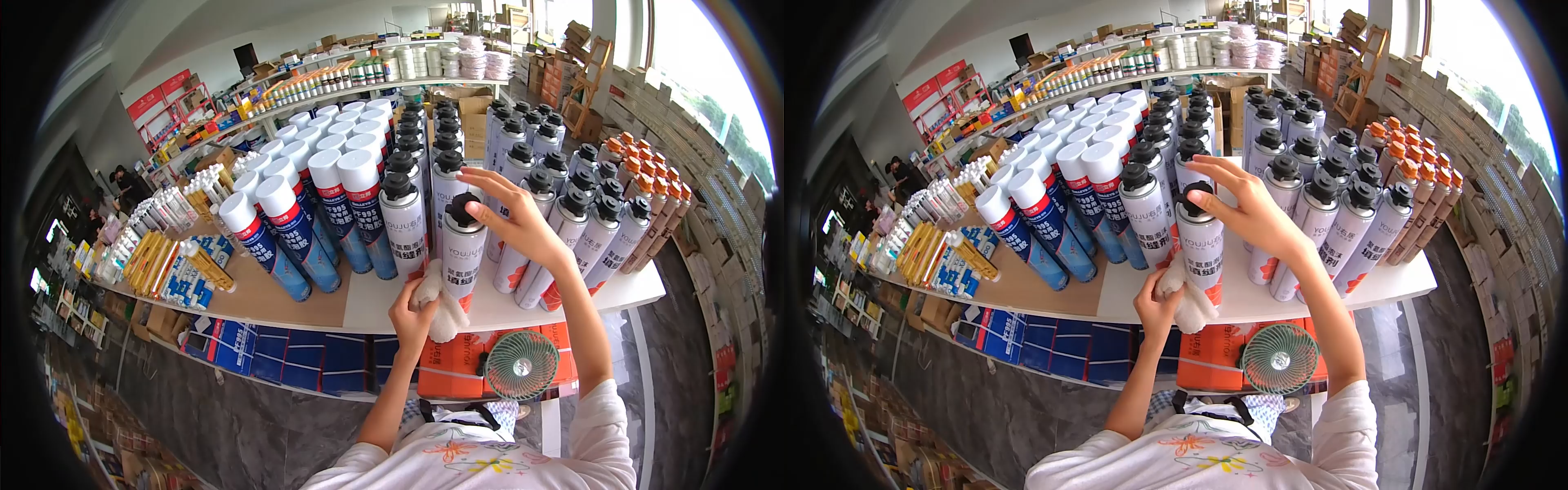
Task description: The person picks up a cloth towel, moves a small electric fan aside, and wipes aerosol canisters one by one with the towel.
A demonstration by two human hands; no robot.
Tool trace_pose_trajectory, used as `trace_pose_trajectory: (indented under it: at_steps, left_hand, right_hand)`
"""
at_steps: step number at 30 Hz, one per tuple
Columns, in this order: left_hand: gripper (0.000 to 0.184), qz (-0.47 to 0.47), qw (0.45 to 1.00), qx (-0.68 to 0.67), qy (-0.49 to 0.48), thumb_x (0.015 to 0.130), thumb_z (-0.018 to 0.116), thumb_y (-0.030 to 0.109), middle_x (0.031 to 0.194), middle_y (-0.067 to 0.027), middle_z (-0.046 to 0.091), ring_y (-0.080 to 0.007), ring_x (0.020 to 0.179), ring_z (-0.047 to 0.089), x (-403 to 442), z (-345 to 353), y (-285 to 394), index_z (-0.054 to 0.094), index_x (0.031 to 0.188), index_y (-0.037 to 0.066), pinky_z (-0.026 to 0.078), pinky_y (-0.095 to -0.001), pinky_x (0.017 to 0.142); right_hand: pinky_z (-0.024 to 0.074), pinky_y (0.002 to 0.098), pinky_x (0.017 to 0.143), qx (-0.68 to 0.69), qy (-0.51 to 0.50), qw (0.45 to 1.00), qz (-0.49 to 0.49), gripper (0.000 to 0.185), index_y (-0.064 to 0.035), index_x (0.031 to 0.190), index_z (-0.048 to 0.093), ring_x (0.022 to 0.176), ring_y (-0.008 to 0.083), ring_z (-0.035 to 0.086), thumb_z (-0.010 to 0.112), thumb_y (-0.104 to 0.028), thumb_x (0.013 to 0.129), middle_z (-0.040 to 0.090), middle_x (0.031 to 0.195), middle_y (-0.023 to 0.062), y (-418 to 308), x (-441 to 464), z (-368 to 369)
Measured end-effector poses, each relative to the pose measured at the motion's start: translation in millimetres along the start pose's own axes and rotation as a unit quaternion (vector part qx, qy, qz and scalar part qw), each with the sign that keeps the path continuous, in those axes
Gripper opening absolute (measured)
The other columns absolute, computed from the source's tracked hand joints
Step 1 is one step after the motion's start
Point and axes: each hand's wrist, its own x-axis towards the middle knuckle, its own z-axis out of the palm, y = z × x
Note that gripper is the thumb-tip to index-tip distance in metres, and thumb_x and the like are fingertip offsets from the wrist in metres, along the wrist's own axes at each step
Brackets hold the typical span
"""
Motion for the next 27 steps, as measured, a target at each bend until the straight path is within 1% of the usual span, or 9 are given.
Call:
trace_pose_trajectory:
  at_steps: [1,3,4,8,11,13,19,25,27]
  left_hand:
    - [0.036,-0.002,1.0,-0.002,-0.004,0.074,0.078,0.004,0.097,-0.0123,0.073,-0.0203,0.09,0.07,0.2,1.2,-2.4,0.067,0.108,-0.001,0.053,-0.0322,0.081]
    - [0.036,0.0,1.0,-0.011,0.002,0.073,0.078,0.003,0.097,-0.0122,0.073,-0.0207,0.09,0.07,-0.1,2.9,-8.2,0.067,0.108,-0.001,0.053,-0.0325,0.081]
    - [0.037,-0.004,1.0,-0.004,0.003,0.073,0.077,0.003,0.098,-0.0123,0.073,-0.0208,0.09,0.07,-0.3,3.0,-8.8,0.066,0.107,-0.001,0.053,-0.0326,0.081]
    - [0.037,0.001,1.0,0.005,0.002,0.074,0.077,0.003,0.098,-0.0121,0.073,-0.019,0.09,0.069,1.7,3.9,-6.0,0.066,0.109,-0.001,0.053,-0.0321,0.082]
    - [0.036,-0.004,0.999,-0.029,0.022,0.077,0.077,0.003,0.101,-0.0116,0.072,-0.0174,0.092,0.068,12.4,7.5,3.8,0.066,0.111,-0.002,0.052,-0.0311,0.082]
    - [0.038,0.046,0.996,-0.073,0.025,0.08,0.077,0.002,0.109,-0.0084,0.068,-0.014,0.098,0.063,28.9,9.8,25.6,0.064,0.116,-0.003,0.051,-0.0286,0.085]
    - [0.037,0.083,0.991,-0.092,0.047,0.081,0.077,0.001,0.108,-0.0082,0.067,-0.0129,0.097,0.062,58.2,15.2,81.6,0.063,0.115,-0.002,0.05,-0.0277,0.084]
    - [0.039,0.035,0.997,-0.047,0.041,0.077,0.074,0.001,0.105,-0.0086,0.069,-0.0149,0.095,0.064,21.3,14.8,12.4,0.064,0.114,-0.004,0.051,-0.03,0.084]
    - [0.037,0.002,0.999,0.004,0.035,0.075,0.074,0.002,0.1,-0.0118,0.072,-0.0196,0.092,0.069,6.8,14.0,-5.0,0.065,0.111,-0.002,0.052,-0.0325,0.082]
  right_hand:
    - [0.0459,0.0413,0.102,-0.002,0.001,1.0,0.005,0.05,-0.0017,0.134,0.056,0.123,0.0344,0.056,0.062,-0.035,0.096,0.055,0.136,0.0205,-4.7,-0.7,1.7]
    - [0.0479,0.0415,0.099,-0.061,-0.01,0.992,0.106,0.054,0.0034,0.132,0.055,0.116,0.034,0.061,0.064,-0.035,0.095,0.059,0.129,0.0227,-18.5,-3.3,4.1]
    - [0.0524,0.0396,0.091,-0.084,-0.005,0.992,0.091,0.056,0.007,0.132,0.053,0.103,0.0334,0.067,0.067,-0.03,0.093,0.061,0.123,0.0238,-13.4,-5.8,10.1]
    - [0.0565,0.0357,0.078,-0.032,0.041,0.997,0.058,0.051,0.0083,0.131,0.051,0.087,0.0312,0.072,0.069,-0.019,0.091,0.061,0.12,0.0236,-5.7,-14.6,31.3]
    - [0.0564,0.0378,0.078,-0.041,0.016,0.998,0.055,0.047,0.0082,0.128,0.051,0.087,0.0335,0.071,0.066,-0.019,0.092,0.06,0.119,0.0238,-7.8,-12.1,25.8]
    - [0.0562,0.039,0.078,-0.056,0.017,0.997,0.048,0.046,0.0078,0.127,0.051,0.087,0.0351,0.07,0.065,-0.018,0.092,0.059,0.119,0.0241,-6.2,-11.5,27.8]
    - [0.0552,0.0433,0.078,-0.109,0.034,0.994,-0.001,0.043,0.0068,0.126,0.05,0.087,0.0402,0.068,0.062,-0.016,0.092,0.057,0.121,0.0249,3.0,-13.8,30.6]
    - [0.0551,0.0435,0.077,-0.056,0.005,0.998,0.023,0.042,0.0063,0.126,0.049,0.086,0.0392,0.068,0.061,-0.014,0.091,0.058,0.122,0.0223,-3.7,-11.8,27.2]
    - [0.0551,0.0433,0.076,-0.067,0.009,0.998,0.012,0.042,0.0061,0.126,0.049,0.086,0.0387,0.068,0.061,-0.014,0.091,0.058,0.121,0.0219,0.9,-11.3,29.4]
